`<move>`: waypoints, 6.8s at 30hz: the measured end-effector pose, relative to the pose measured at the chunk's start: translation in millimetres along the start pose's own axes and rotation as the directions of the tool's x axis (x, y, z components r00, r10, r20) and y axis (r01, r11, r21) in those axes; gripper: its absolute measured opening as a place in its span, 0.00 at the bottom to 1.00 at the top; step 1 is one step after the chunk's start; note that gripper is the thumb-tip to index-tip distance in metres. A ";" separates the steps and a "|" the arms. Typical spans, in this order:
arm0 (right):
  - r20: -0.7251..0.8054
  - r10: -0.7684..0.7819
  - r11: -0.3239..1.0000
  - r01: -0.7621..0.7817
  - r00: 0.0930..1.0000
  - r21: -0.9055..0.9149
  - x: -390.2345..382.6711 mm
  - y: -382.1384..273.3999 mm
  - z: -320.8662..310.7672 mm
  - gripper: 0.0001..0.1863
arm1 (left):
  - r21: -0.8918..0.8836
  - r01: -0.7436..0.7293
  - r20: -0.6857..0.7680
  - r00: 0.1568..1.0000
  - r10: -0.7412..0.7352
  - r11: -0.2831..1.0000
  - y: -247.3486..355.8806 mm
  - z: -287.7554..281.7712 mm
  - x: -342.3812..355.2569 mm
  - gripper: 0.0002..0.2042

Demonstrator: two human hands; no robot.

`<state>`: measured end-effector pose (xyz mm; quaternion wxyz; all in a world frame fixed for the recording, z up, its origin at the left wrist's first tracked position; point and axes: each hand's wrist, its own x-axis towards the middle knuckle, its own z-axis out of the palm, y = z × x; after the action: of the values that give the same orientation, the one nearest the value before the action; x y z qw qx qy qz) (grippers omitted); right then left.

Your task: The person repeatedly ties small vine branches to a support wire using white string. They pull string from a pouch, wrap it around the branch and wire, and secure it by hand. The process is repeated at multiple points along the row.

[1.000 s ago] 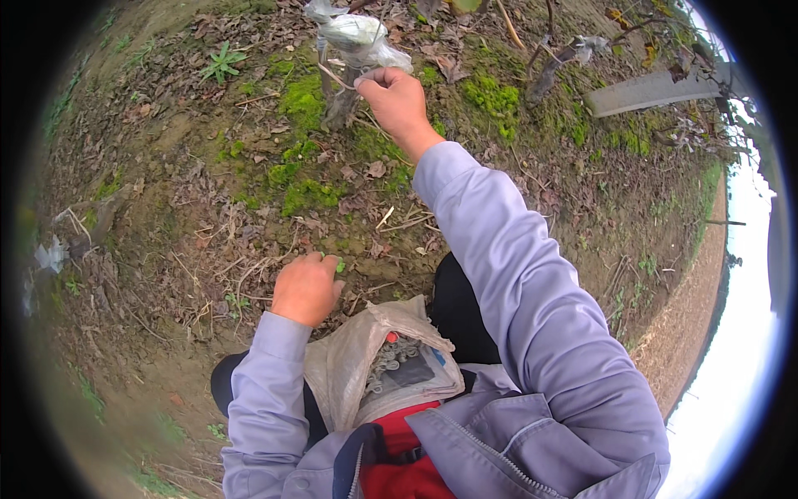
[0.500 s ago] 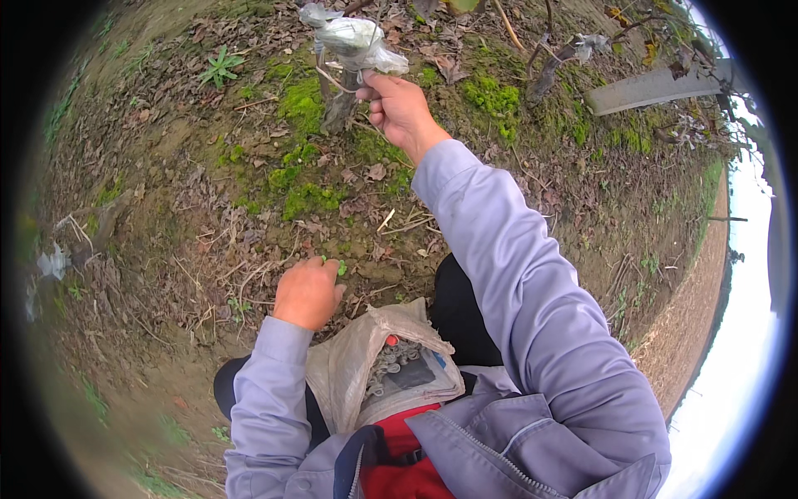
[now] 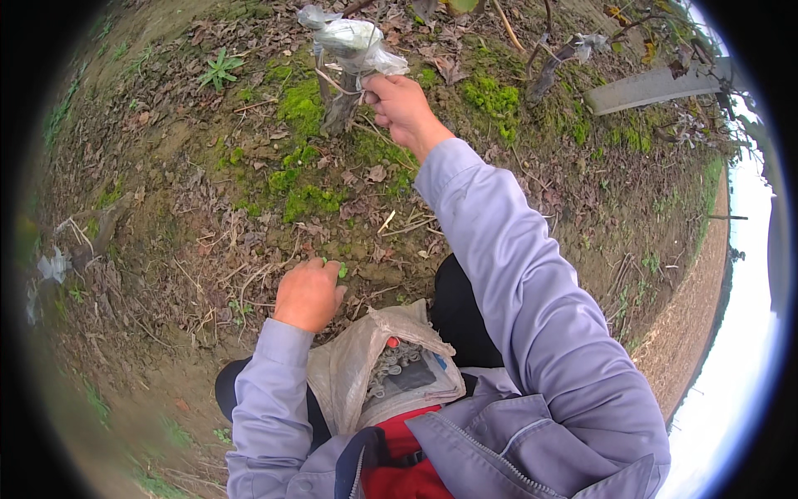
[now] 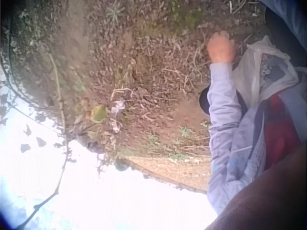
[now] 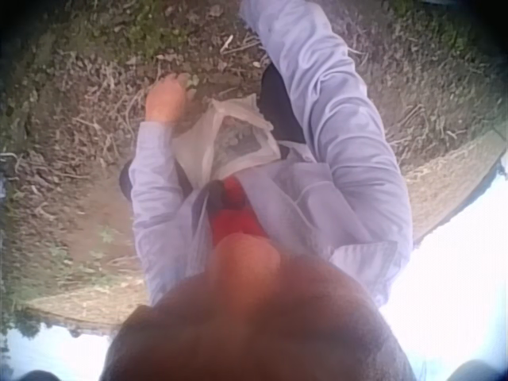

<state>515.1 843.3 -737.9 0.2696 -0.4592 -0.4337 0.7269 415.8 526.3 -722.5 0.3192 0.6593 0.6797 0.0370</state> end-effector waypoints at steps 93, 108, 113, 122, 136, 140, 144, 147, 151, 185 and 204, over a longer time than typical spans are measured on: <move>0.332 -0.884 0.245 0.932 0.328 -0.269 -166.2 -325.4 92.0 0.21 | 0.031 -0.032 -0.218 0.975 0.038 0.999 2.9 -6.6 -188.8 0.11; 0.212 0.068 0.969 -0.014 0.975 -0.246 -224.9 -430.6 181.4 0.28 | -0.213 0.041 -0.447 0.885 -0.134 0.976 25.0 14.8 -228.5 0.14; 0.410 0.177 0.972 -0.092 0.895 -0.218 -326.6 -498.7 206.5 0.27 | -0.450 0.264 -0.181 0.908 -0.377 0.853 79.8 -14.1 -264.9 0.15; 0.671 0.158 0.949 0.076 0.725 -0.306 -497.8 -662.9 187.2 0.31 | -0.649 0.694 0.393 0.657 -0.643 0.313 147.7 -70.7 -352.8 0.21; 0.411 -0.355 0.935 0.320 0.840 0.155 -567.1 -742.0 63.2 0.33 | -0.579 0.651 -0.177 0.488 -0.855 0.491 120.9 -291.6 -397.8 0.17; 0.660 -0.392 0.918 0.317 0.641 0.238 -585.2 -731.1 30.4 0.34 | -0.749 0.155 -0.470 0.560 -0.682 0.644 238.3 -377.4 -298.7 0.17; 0.743 -0.243 0.964 0.243 0.623 0.111 -606.7 -708.6 14.7 0.34 | -0.374 -0.229 -0.827 0.521 -0.212 0.899 368.3 -436.7 -212.6 0.19; 0.816 -0.082 0.990 0.140 0.572 0.002 -616.2 -677.0 18.0 0.33 | -0.090 -0.384 -0.794 0.585 0.167 0.919 412.4 -452.7 -171.8 0.18; 0.759 -0.060 0.869 0.408 0.649 -0.280 -614.8 -643.4 20.0 0.28 | -0.220 -0.039 -0.260 0.965 -0.020 0.975 399.4 -419.3 -184.7 0.19; 0.402 -0.704 0.462 0.808 0.585 -0.366 -622.5 -708.2 143.9 0.09 | 0.601 -0.030 -0.791 -0.167 0.589 0.799 386.3 -760.7 -445.9 0.14; 0.495 -0.717 0.693 0.574 0.490 0.437 -605.5 -782.9 237.2 0.16 | 0.296 -0.426 -0.828 0.332 0.452 0.855 497.0 -915.3 -389.4 0.21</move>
<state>558.5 648.6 260.1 0.4082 0.0433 -0.5574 0.7217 379.2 570.9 388.0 -0.1056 0.7060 0.5408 0.4449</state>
